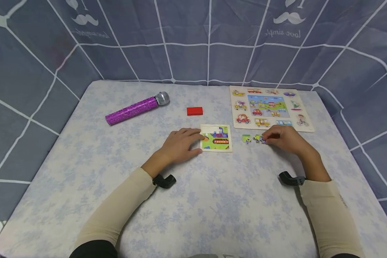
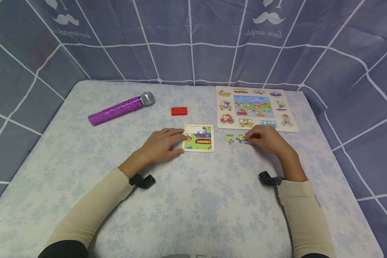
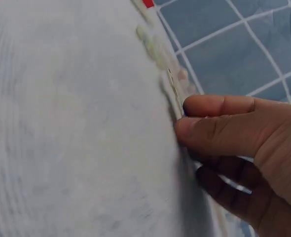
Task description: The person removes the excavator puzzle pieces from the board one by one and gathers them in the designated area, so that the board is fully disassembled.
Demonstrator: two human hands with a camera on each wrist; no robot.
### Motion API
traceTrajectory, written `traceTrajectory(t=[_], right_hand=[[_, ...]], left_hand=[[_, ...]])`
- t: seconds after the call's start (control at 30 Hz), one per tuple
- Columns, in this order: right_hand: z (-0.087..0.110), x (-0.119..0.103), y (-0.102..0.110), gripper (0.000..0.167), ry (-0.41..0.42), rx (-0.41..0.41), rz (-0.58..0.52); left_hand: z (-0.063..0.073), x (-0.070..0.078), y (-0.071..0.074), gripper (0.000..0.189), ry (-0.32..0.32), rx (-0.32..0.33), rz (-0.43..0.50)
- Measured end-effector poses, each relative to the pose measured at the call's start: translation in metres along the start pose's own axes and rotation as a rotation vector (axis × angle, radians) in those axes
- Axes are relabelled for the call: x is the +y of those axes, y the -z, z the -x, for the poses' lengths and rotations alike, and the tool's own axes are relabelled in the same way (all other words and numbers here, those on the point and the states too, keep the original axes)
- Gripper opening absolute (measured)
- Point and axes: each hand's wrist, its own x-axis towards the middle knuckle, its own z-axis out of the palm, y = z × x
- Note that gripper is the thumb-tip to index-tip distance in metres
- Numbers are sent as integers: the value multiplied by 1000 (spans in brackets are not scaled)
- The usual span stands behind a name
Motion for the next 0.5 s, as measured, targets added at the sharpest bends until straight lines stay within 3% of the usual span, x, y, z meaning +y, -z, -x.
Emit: traceTrajectory(t=[0.5], right_hand=[[-1, 4, -1, 17, 66, -36, 14]], left_hand=[[1, -1, 0, 51, -15, 18, 13]])
